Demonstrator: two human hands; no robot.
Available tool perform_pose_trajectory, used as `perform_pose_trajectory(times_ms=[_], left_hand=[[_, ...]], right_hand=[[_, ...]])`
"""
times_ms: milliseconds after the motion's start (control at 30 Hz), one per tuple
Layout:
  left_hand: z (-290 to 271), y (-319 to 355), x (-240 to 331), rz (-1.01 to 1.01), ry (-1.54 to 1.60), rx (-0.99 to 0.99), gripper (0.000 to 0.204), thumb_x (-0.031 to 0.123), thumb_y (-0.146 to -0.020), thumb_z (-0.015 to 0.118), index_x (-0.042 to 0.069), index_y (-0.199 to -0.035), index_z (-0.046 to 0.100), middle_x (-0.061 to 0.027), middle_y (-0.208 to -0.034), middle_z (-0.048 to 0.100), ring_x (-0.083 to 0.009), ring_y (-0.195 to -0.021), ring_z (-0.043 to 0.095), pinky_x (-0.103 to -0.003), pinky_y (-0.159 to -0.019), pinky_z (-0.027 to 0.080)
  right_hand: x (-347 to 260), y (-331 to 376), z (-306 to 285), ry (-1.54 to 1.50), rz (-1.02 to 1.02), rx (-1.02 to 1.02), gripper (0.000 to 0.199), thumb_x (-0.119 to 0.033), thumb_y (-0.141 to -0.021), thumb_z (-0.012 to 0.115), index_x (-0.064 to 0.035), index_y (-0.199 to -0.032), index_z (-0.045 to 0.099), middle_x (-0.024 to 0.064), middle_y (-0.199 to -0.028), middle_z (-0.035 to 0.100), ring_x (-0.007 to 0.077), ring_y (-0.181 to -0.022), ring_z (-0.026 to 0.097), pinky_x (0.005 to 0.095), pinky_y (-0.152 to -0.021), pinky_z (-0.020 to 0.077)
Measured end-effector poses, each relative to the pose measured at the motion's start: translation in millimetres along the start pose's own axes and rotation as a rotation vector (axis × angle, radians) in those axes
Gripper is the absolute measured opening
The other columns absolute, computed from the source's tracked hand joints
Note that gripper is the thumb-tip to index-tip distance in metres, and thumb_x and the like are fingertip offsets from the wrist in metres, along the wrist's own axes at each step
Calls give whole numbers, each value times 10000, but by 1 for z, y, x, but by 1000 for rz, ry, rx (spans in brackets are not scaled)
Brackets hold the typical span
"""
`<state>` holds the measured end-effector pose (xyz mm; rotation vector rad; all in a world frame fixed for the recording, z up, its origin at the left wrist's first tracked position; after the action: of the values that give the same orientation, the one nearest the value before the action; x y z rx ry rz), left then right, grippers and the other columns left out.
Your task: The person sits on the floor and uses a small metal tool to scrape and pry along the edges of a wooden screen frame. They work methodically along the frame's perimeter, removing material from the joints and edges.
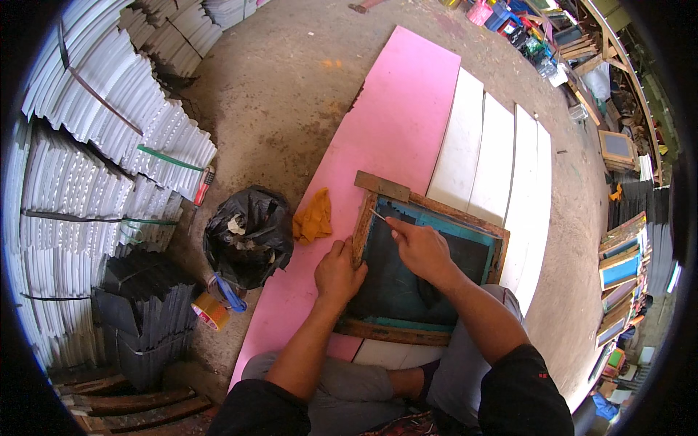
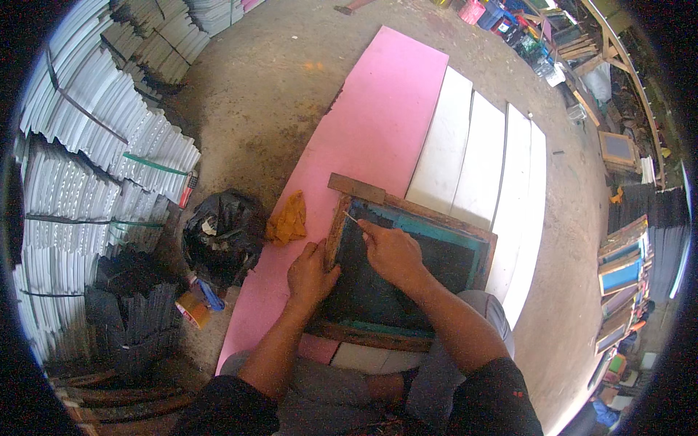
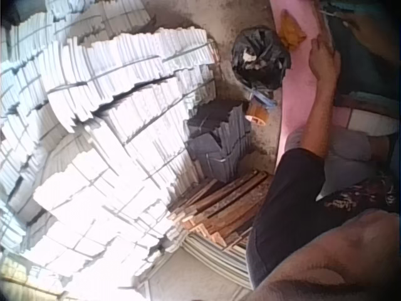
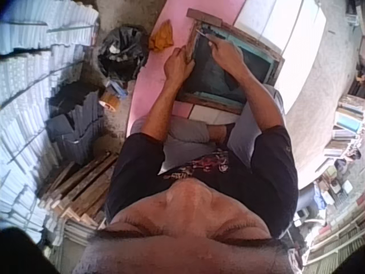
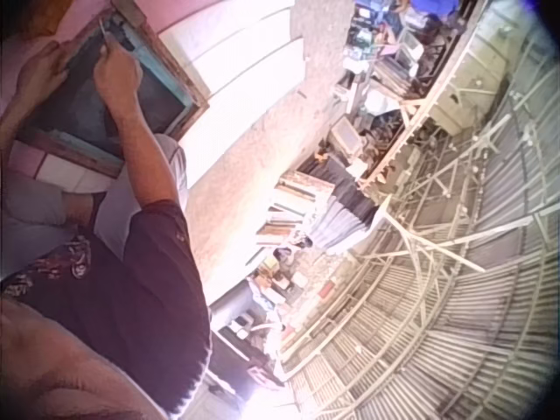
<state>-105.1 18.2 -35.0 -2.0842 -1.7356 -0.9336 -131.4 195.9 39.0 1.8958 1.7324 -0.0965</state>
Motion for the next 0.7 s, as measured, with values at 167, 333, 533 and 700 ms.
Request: perform_pose_trajectory(times_ms=[167,333,533,700], left_hand=[[1,-1,0,-7,5,-5,710,266,-777,820,22,-1391,560,-140,-1152,609,-348,-957,674,-457,-808,568],[0,0,0,-13,1,6,718,265,-769,826,23,-1390,562,-138,-1152,611,-345,-956,677,-455,-810,569],[-1,0,2,-8,0,-1,715,267,-771,828,29,-1391,564,-135,-1159,611,-340,-965,678,-450,-813,571],[-1,-1,0,-29,-17,-8,705,271,-775,826,33,-1387,569,-126,-1165,611,-332,-963,679,-444,-816,572]], right_hand=[[0,0,0,-10,4,-6,363,-292,-1025,537,-232,-1363,655,232,-960,734,460,-901,708,568,-842,561],[-1,0,2,11,0,0,362,-291,-1024,537,-232,-1361,657,237,-941,731,458,-882,710,569,-832,562],[-2,-2,1,64,-15,4,364,-281,-1023,531,-233,-1363,654,237,-910,730,454,-856,714,573,-805,568],[-7,-2,-1,149,27,-23,341,-278,-1028,544,-238,-1343,671,182,-899,733,409,-869,704,519,-808,552]])
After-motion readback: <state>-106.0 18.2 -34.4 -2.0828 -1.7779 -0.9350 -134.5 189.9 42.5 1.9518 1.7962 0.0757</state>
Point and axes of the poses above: each hand's wrist, its own y-axis away from the middle knuckle, its own z-axis out of the palm, x = y × z, the point moved 8 cm from there along -y, towards the middle knuckle
